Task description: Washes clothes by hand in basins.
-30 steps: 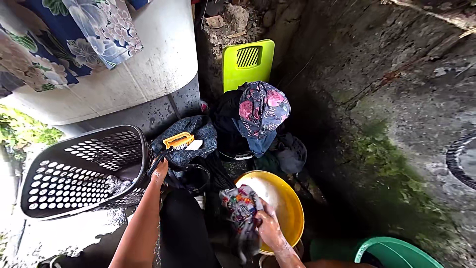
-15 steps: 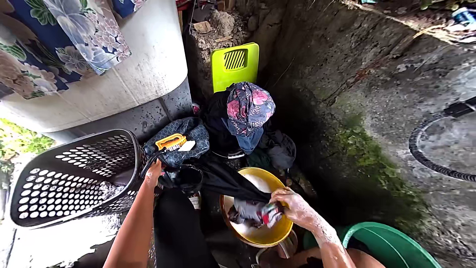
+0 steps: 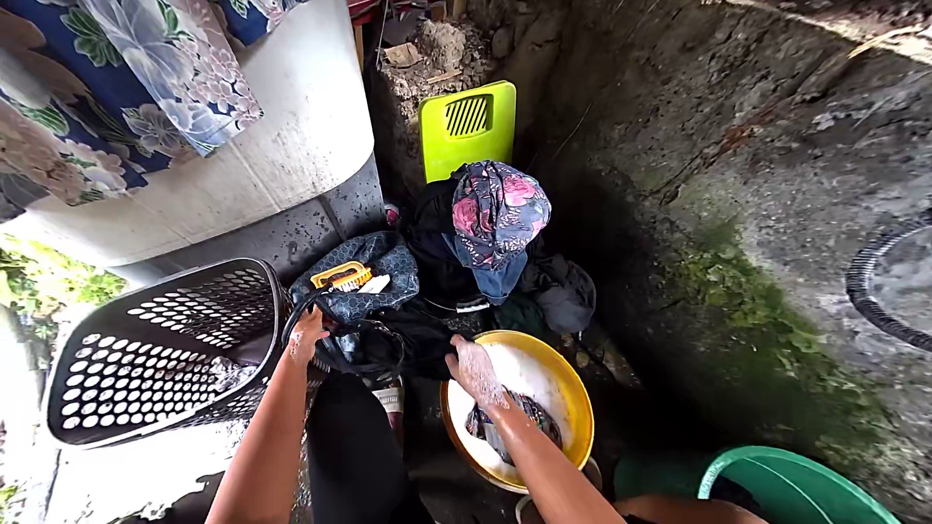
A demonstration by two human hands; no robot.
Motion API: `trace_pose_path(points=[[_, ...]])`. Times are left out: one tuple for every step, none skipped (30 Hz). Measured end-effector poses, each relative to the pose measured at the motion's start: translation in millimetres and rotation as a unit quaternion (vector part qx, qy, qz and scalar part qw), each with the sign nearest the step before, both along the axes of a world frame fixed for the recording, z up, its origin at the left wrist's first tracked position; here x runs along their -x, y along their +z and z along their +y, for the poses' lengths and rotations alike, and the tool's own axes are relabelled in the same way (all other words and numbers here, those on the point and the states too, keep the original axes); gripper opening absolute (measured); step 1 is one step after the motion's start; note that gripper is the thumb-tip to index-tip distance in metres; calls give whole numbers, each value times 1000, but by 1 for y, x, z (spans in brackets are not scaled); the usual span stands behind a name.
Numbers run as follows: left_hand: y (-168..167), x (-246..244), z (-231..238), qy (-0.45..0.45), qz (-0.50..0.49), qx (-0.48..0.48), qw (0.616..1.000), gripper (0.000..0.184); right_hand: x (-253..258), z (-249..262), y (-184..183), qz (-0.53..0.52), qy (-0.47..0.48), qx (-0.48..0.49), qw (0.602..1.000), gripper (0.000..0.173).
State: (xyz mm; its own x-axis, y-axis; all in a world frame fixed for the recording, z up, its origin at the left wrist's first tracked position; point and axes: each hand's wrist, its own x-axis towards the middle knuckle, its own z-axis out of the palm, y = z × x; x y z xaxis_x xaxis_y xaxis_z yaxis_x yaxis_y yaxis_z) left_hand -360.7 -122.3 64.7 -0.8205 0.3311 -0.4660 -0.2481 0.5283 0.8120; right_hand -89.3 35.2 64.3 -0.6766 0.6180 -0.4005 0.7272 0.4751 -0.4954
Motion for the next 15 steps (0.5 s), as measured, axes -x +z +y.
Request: trace_pose_path(points=[[0,0,-1,-10,2,6,1000,51,9,2,12,82,-11,5,997,38],[0,1,-2,-20,4,8,1000,51,18,2,21,180,-25,7,983,35],[1,0,-3,-26,6,9,1000,51,28,0,24,280,-38,3,959,32],[1,0,-4,-28,8,10,1000,51,38,-3,22,361,-44,-1,931,30],[1,1,-5,-28,8,10,1000,51,48,-7,15,409,-41,0,912,30],[0,2,-5,-26,10,8,1000,50,55,-11,6,416,-23,-2,909,32],[0,2,-6,-28,12,7,1000,50,60,-15,-5,384,12,-13,923,35],[0,2,-7,-32,15,9,999,50,64,-18,-18,322,59,-31,944,36],[-1,1,-8,-36,19,14,999,50,68,-20,-32,239,112,-44,963,37],[-1,-1,-10,-39,25,19,999,51,74,-20,-46,164,160,-52,972,37],[-2,-3,-11,-39,32,22,998,50,80,-19,-58,101,198,-54,973,39],[-5,-6,-13,-37,39,24,998,50,87,-18,-66,52,224,-59,971,41],[-9,-7,-16,-38,42,22,998,50,95,-17,-69,8,240,-62,969,44],[-15,-10,-19,-40,48,17,998,51,103,-17,-67,-37,246,-57,967,48],[-23,-15,-24,-46,58,10,997,51,111,-17,-64,-76,248,-54,964,54]])
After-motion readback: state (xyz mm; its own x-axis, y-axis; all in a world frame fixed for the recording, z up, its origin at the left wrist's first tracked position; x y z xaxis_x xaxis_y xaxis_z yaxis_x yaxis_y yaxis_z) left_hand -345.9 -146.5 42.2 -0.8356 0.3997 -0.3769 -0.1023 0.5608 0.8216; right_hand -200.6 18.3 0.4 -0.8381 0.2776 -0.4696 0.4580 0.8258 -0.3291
